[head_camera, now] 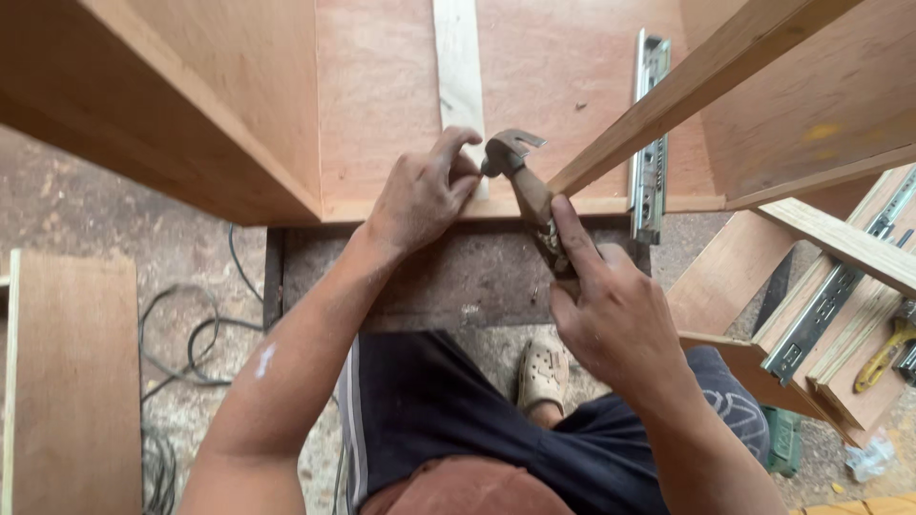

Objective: The person positions metal drawer slides inside a wooden cabinet, uses a hammer and a punch to set alignment, and attaches the components using a screwdriver.

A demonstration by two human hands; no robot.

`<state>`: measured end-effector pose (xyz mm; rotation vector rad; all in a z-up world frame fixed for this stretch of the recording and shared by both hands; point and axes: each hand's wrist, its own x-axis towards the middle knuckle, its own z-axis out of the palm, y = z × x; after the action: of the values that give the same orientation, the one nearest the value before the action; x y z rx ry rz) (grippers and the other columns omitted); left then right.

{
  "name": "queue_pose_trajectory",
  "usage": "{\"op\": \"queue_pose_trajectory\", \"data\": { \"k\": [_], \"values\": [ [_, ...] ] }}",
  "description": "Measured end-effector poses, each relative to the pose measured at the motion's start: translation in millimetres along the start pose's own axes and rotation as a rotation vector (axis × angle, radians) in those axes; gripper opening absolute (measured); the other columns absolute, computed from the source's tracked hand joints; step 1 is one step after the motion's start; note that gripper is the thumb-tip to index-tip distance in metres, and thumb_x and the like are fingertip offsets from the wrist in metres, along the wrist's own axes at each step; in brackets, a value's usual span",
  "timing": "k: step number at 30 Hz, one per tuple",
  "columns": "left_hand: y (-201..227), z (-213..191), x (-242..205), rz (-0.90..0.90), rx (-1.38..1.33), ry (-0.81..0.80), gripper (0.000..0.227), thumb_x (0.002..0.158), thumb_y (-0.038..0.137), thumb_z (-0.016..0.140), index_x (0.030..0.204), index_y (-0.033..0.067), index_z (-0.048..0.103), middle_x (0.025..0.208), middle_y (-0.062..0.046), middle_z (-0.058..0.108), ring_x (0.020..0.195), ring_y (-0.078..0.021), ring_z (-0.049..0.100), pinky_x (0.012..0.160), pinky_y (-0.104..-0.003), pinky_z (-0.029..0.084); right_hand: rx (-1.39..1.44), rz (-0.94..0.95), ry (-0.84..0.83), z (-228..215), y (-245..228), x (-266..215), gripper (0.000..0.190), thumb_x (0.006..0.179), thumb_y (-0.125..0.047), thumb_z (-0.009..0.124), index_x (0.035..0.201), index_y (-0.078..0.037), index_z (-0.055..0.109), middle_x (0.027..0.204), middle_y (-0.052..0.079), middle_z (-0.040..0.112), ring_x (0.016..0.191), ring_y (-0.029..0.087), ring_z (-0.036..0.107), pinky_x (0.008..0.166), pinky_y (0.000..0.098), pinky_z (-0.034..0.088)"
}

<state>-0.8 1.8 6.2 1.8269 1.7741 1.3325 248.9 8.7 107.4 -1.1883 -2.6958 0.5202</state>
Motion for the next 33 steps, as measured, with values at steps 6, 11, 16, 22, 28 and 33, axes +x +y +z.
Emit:
{"op": "queue_pose_trajectory", "data": {
  "k": [6,11,16,22,28,33],
  "values": [
    [5,3,-7,-0.039,-0.036,-0.032,0.040,0.095,0.001,0.072,0.131,0.0023,0.054,0.092,-0.012,0.078,0.081,-0.0248,0.079,0.070,-0.034,0.064,0.018,-0.043,0.035,0,0,-8,0.087,0.087,-0.010,0.070,0.162,-0.020,0.028,0.085,0.018,0.061,0.060,0.032,0.064,0.057,0.0464,0.057],
    [9,1,-6,-0.109,-0.020,-0.106,0.043,0.096,0.005,0.070,0.137,0.0047,0.059,0.099,-0.010,0.079,0.086,-0.0199,0.079,0.081,-0.030,0.067,0.179,-0.043,0.176,0,16,-35,0.086,0.082,-0.005,0.070,0.160,-0.015,0.035,0.086,0.017,0.062,0.069,0.035,0.066,0.067,0.0503,0.054],
    [-6,-9,27,-0.035,0.144,-0.138,0.032,0.099,0.007,0.069,0.131,0.0081,0.069,0.125,-0.014,0.075,0.108,-0.0238,0.075,0.099,-0.035,0.061,0.425,-0.092,0.162,7,35,-79,0.083,0.078,-0.003,0.071,0.155,-0.016,0.043,0.096,0.016,0.065,0.079,0.031,0.069,0.069,0.0410,0.056],
    [-35,6,50,0.016,0.566,-0.181,0.042,0.107,0.027,0.061,0.146,0.0136,0.061,0.160,-0.022,0.042,0.146,-0.0475,0.034,0.119,-0.050,0.036,0.458,-0.086,-0.066,37,58,-105,0.087,0.072,-0.004,0.076,0.152,-0.013,0.045,0.082,0.010,0.060,0.069,0.026,0.064,0.060,0.0393,0.055],
    [-37,13,51,-0.128,0.518,-0.301,0.045,0.109,0.037,0.052,0.150,0.0184,0.056,0.166,-0.015,0.032,0.154,-0.0447,0.020,0.125,-0.052,0.025,0.421,-0.103,-0.129,47,72,-104,0.089,0.070,-0.005,0.078,0.153,-0.016,0.045,0.080,0.008,0.057,0.065,0.023,0.062,0.055,0.0381,0.054],
    [-43,8,55,-0.139,0.517,-0.285,0.044,0.107,0.035,0.053,0.147,0.0178,0.058,0.165,-0.015,0.033,0.152,-0.0471,0.019,0.123,-0.052,0.027,0.481,-0.077,-0.143,50,73,-97,0.087,0.074,-0.007,0.078,0.153,-0.016,0.043,0.081,0.006,0.059,0.066,0.021,0.064,0.056,0.0362,0.056]
  ]
}}
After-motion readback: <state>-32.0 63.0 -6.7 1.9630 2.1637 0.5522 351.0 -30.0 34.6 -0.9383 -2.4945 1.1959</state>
